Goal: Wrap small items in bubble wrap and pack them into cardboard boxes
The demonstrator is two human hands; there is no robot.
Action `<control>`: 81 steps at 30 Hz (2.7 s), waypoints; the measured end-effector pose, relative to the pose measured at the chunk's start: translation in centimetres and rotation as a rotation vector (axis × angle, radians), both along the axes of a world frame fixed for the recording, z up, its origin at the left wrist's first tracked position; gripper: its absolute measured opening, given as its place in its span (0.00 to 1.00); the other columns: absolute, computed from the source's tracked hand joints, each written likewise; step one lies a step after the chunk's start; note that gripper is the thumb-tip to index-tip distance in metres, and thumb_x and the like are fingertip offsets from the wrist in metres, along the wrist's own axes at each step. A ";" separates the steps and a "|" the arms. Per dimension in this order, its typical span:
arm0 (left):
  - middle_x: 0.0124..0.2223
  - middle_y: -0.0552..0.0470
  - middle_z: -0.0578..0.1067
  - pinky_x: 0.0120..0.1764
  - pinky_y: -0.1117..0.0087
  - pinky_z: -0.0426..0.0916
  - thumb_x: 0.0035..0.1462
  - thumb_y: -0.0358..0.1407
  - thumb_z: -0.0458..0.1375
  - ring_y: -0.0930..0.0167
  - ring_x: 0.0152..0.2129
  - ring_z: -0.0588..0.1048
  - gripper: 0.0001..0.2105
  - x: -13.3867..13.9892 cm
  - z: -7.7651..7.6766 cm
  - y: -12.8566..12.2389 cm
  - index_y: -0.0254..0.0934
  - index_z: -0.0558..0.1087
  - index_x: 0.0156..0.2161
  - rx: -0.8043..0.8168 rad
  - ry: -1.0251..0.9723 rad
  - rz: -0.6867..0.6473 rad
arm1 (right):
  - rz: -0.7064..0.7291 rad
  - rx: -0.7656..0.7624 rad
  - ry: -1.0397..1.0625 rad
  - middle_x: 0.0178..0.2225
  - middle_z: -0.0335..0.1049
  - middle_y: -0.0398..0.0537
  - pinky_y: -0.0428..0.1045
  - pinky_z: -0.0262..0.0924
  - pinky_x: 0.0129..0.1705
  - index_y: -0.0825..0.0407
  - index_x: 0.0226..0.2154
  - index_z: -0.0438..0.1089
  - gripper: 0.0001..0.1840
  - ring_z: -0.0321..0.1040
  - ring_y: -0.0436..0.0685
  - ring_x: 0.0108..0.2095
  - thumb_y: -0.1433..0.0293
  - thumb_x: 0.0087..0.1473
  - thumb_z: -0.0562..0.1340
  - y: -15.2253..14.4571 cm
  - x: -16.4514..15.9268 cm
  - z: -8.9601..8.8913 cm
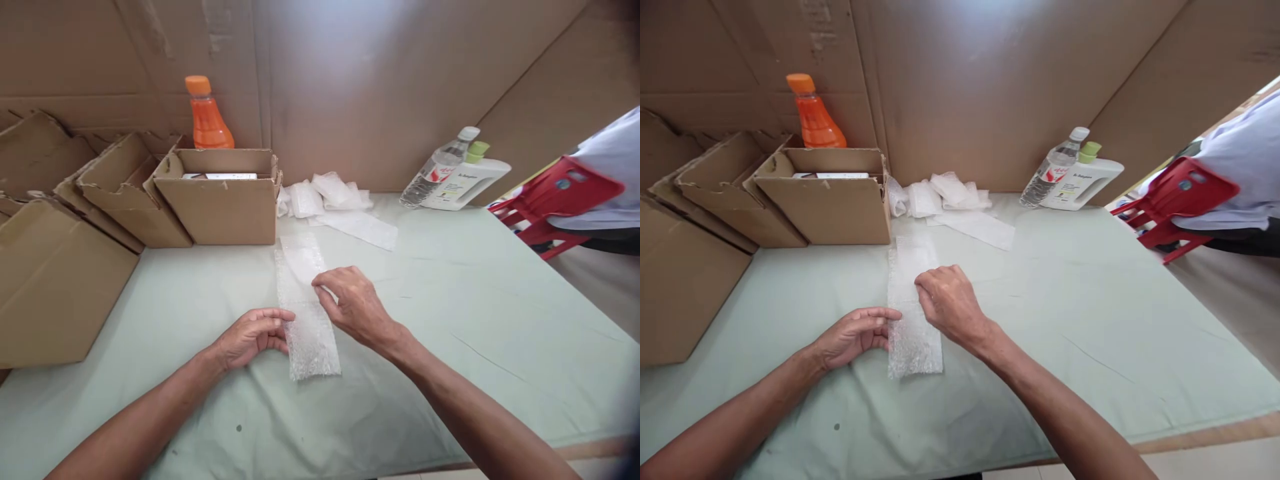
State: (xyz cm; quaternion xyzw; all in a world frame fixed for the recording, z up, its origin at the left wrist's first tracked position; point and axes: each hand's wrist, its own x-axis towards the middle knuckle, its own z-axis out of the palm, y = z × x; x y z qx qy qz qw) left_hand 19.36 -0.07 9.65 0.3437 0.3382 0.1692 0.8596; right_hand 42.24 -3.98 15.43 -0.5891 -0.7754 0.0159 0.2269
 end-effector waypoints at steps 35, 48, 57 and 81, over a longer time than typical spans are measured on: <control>0.47 0.44 0.73 0.39 0.64 0.67 0.57 0.29 0.58 0.62 0.40 0.72 0.12 -0.8 1.9 -3.8 0.39 0.73 0.46 1.535 0.704 -0.414 | -0.259 -0.269 0.056 0.38 0.80 0.50 0.51 0.63 0.44 0.50 0.37 0.79 0.10 0.74 0.59 0.40 0.69 0.57 0.61 10.2 1.4 -6.0; 0.34 0.50 0.72 0.31 0.66 0.69 0.53 0.20 0.51 0.67 0.29 0.71 0.10 -0.1 1.1 -2.8 0.37 0.69 0.31 1.902 0.852 -0.313 | -0.185 -0.076 0.109 0.37 0.79 0.49 0.53 0.61 0.45 0.50 0.36 0.79 0.10 0.72 0.58 0.37 0.68 0.58 0.60 11.6 1.4 -5.6; 0.46 0.43 0.75 0.47 0.57 0.72 0.58 0.24 0.53 0.61 0.44 0.74 0.13 -2.4 2.1 -2.0 0.34 0.74 0.45 1.737 0.605 -0.329 | 0.061 -0.081 0.010 0.49 0.76 0.54 0.59 0.61 0.50 0.49 0.50 0.75 0.15 0.72 0.63 0.47 0.66 0.61 0.61 1.5 4.2 -4.2; 0.30 0.58 0.72 0.37 0.69 0.66 0.56 0.34 0.56 0.72 0.27 0.70 0.27 0.0 0.1 -0.3 0.36 0.66 0.62 1.109 0.678 -0.069 | -0.116 0.093 0.202 0.43 0.77 0.53 0.56 0.62 0.44 0.52 0.54 0.68 0.18 0.72 0.60 0.41 0.66 0.64 0.58 -5.3 -0.5 -6.2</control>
